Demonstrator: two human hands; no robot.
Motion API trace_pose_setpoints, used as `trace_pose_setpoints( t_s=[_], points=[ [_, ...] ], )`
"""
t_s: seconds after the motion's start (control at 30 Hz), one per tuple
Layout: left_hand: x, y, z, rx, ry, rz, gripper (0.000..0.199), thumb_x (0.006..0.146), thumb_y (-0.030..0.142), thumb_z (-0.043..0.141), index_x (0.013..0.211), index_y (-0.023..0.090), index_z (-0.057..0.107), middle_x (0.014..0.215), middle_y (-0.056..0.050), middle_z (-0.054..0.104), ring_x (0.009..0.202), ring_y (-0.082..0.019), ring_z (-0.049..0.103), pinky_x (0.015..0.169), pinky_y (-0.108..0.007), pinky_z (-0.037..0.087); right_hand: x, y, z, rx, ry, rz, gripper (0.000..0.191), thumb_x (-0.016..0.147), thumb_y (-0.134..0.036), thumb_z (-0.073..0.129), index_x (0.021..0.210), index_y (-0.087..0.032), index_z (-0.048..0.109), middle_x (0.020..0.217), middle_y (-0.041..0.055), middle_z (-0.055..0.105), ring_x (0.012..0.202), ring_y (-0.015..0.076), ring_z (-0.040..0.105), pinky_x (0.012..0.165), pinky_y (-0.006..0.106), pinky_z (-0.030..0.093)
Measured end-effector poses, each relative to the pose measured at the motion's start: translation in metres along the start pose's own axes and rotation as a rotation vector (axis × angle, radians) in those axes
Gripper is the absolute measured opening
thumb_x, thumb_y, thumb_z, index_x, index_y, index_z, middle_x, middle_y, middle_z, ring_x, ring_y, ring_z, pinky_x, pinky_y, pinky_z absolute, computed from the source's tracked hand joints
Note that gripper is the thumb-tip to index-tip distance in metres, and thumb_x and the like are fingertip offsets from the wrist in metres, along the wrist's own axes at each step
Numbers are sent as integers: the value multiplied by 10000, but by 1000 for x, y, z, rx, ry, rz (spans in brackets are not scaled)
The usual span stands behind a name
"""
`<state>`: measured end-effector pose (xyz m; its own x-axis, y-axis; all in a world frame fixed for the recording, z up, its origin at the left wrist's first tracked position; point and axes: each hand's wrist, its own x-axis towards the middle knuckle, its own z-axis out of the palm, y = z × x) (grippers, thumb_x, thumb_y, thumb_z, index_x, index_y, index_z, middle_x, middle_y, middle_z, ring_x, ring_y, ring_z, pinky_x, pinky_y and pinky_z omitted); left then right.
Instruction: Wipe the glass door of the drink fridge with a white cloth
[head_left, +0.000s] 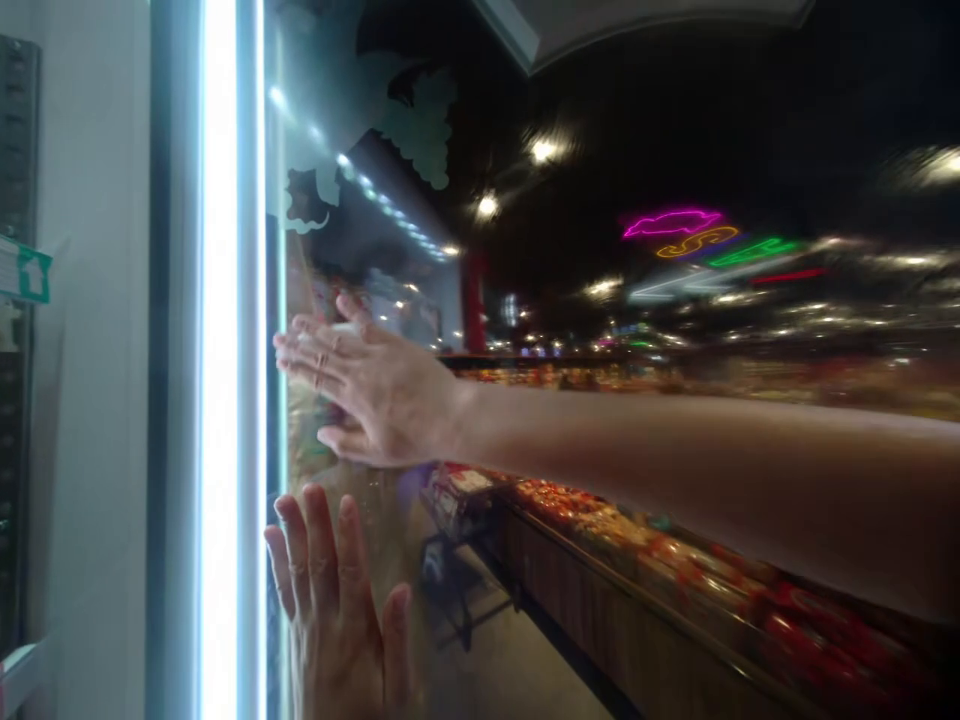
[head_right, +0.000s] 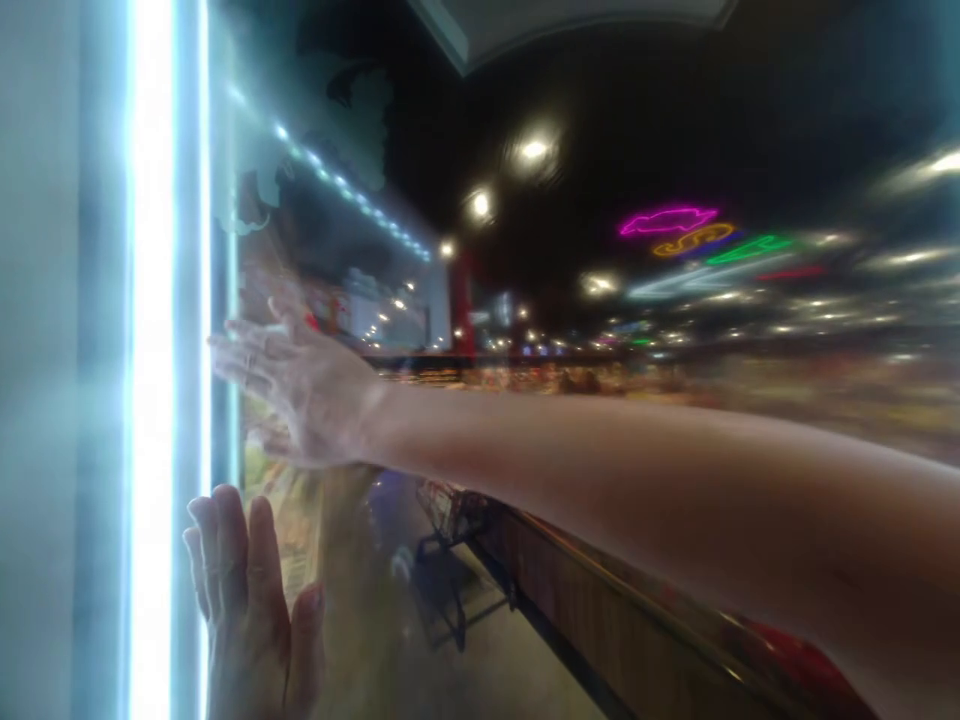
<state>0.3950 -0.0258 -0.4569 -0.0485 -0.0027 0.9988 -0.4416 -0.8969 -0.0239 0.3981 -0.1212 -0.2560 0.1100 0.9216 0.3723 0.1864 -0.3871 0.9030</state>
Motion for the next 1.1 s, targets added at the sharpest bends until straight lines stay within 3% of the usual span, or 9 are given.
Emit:
trace_pose_setpoints(
  t_s=[0.13, 0.2, 0.3, 0.37, 0.5, 0.57, 0.73, 0.9, 1.1],
  points=[
    [4, 9, 1, 15, 1, -25, 851, 961, 223, 474, 1675, 247, 12, 1774, -8, -57, 1636, -281, -69, 1337, -524, -36, -37, -11, 3, 79, -110, -279, 721, 1039, -557, 410, 1632, -161, 307, 1722, 4, 239, 1613, 171, 186, 1347, 430, 124],
    [8, 15, 2, 22, -31, 6, 855, 964, 230, 474, 1674, 229, -2, 1772, -22, -83, 1633, -275, -99, 1333, -507, -69, -60, 13, 3, 96, -78, -168, 725, 1052, -569, 385, 1644, -168, 259, 1733, -5, 211, 1619, 186, 160, 1349, 463, 92],
    [17, 29, 10, 6, -48, 81, 833, 969, 212, 463, 1674, 200, 19, 1773, -28, -75, 1634, -247, -94, 1333, -444, -81, -97, 62, 0, 91, 73, 178, 707, 1079, -508, 337, 1642, -105, 200, 1741, 87, 199, 1618, 276, 153, 1322, 576, 88],
    [22, 39, 18, -13, -42, 100, 821, 965, 192, 464, 1673, 186, 49, 1775, -29, -52, 1636, -245, -79, 1333, -422, -77, -127, 72, 1, 63, 141, 267, 725, 1066, -485, 352, 1631, -53, 214, 1734, 137, 208, 1615, 318, 158, 1314, 607, 98],
    [31, 59, 35, -60, -52, 109, 817, 959, 179, 473, 1672, 173, 75, 1775, -46, -37, 1636, -263, -76, 1326, -438, -88, -193, 41, 11, 74, 18, -64, 733, 994, -573, 386, 1621, -195, 357, 1712, -34, 285, 1620, 177, 182, 1340, 428, 228],
    [34, 71, 42, -74, -60, 121, 811, 962, 192, 471, 1672, 170, 79, 1775, -51, -27, 1636, -268, -74, 1325, -446, -85, -219, 39, 12, 72, -20, -99, 708, 995, -569, 390, 1626, -249, 347, 1704, -89, 285, 1619, 118, 151, 1345, 378, 216],
    [42, 105, 56, -77, -77, 156, 807, 975, 239, 469, 1674, 181, 70, 1774, -47, -31, 1635, -277, -86, 1320, -452, -94, -267, 67, 6, 31, 86, 362, 762, 1037, -506, 362, 1652, -91, 189, 1745, 63, 157, 1638, 229, 34, 1345, 525, -8],
    [44, 142, 68, -57, -124, 185, 812, 984, 253, 471, 1674, 187, 46, 1771, -66, -48, 1629, -300, -110, 1314, -506, -93, -328, 51, 8, 129, -9, -41, 718, 989, -594, 344, 1606, -230, 404, 1699, -72, 309, 1632, 131, 35, 1364, 391, 48],
    [46, 183, 81, -42, -162, 248, 829, 979, 242, 518, 1670, 158, 68, 1769, -99, -24, 1628, -335, -89, 1312, -538, -97, -384, 95, -3, 37, 49, 496, 885, 1037, -633, 344, 1661, -50, 113, 1746, 160, 125, 1636, 273, -42, 1321, 565, -49]
  ],
)
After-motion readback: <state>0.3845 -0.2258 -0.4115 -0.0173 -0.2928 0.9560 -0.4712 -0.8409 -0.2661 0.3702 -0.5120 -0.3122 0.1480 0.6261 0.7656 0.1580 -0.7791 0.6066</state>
